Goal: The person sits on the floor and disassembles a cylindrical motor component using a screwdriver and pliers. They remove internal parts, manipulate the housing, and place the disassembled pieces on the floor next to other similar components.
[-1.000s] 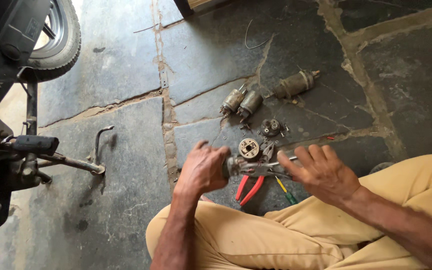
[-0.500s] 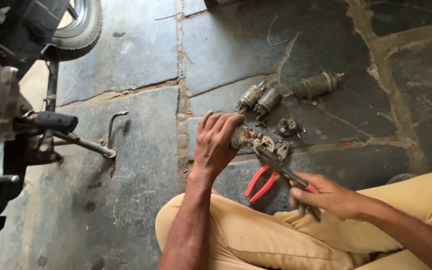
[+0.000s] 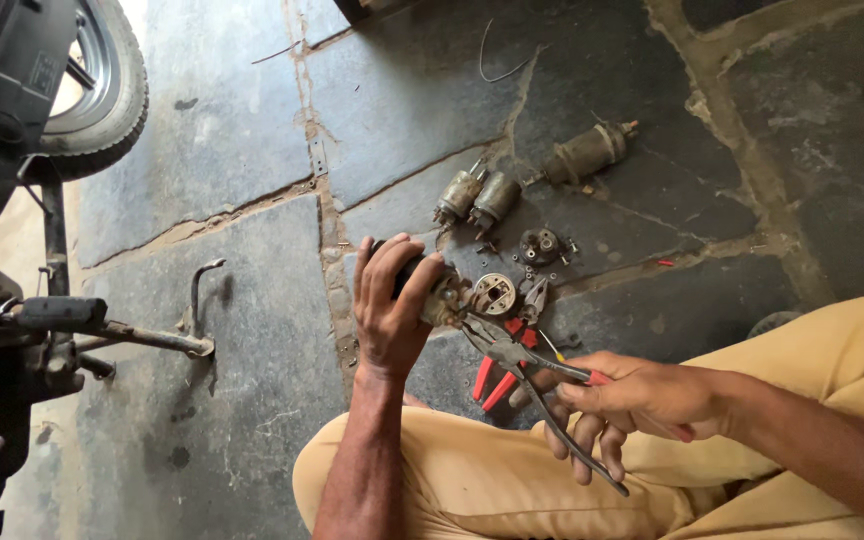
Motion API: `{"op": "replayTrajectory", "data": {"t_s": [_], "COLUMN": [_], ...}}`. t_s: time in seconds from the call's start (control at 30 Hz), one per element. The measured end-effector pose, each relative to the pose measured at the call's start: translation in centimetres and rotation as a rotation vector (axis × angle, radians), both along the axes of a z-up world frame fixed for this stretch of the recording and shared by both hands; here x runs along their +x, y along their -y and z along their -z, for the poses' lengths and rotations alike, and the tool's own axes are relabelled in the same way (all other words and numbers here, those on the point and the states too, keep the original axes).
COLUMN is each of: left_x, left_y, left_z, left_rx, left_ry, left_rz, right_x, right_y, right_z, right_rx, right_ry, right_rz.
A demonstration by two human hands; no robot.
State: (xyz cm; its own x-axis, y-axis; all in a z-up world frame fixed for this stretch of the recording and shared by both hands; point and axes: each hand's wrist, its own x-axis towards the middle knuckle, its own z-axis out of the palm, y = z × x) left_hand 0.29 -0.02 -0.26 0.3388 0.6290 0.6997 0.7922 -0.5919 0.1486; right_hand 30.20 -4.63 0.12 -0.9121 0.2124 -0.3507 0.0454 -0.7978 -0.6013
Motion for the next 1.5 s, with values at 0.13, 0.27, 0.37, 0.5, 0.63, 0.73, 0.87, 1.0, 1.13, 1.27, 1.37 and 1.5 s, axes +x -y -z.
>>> {"op": "replayTrajectory", "data": {"t_s": [0.13, 0.27, 0.37, 0.5, 0.63, 0.73, 0.87, 1.0, 1.13, 1.27, 1.37, 1.5], "left_x": [-0.1, -0.2, -0.3, -0.4, -0.5, -0.6, -0.7, -0.4, 0.3, 0.8, 0.2, -1.1], "left_y": [0.2, 0.2, 0.3, 0.4, 0.5, 0.6, 0.7, 0.8, 0.9, 0.7, 1.1, 2.3], "left_z": [0.0, 0.0, 0.0, 0.0, -0.1, -0.2, -0.6, -1.2, -1.7, -2.3, -2.9, -3.1], "left_rx": [0.042, 0.068, 0.059, 0.071, 0.092, 0.129, 0.163, 0.166, 0.068, -0.370, -0.835, -1.061], "left_ry": [0.016, -0.035, -0.054, -0.055, -0.070, -0.118, -0.237, -0.292, -0.457, -0.444, -0.437, -0.375], "left_rz": [-0.013, -0.004, 0.000, 0.010, 0.025, 0.021, 0.014, 0.006, -0.030, -0.036, -0.051, -0.070], "right_x": [0.1, 0.2, 0.3, 0.4, 0.4, 0.2, -0.1, -0.3, 0.1, 0.1, 0.0, -0.4], "right_y": [0.0, -0.1, -0.1, -0.3, 0.2, 0.9, 1.5, 0.7, -0.4, -0.7, -0.7, 0.1], "right_z": [0.3, 0.2, 0.1, 0.0, 0.2, 0.8, 2.2, 3.4, 3.3, 2.8, 2.7, 3.2], "right_rx": [-0.069, -0.066, -0.061, -0.083, -0.114, -0.174, -0.100, 0.768, 1.545, 2.138, 2.539, 2.731], "right_ry": [-0.038, -0.070, -0.050, -0.076, -0.085, 0.042, 0.233, 0.570, 0.843, 1.079, 1.134, 1.126], "right_rz": [0.013, -0.011, -0.037, -0.031, -0.010, 0.003, 0.057, 0.088, 0.169, 0.087, 0.014, 0.197]}}
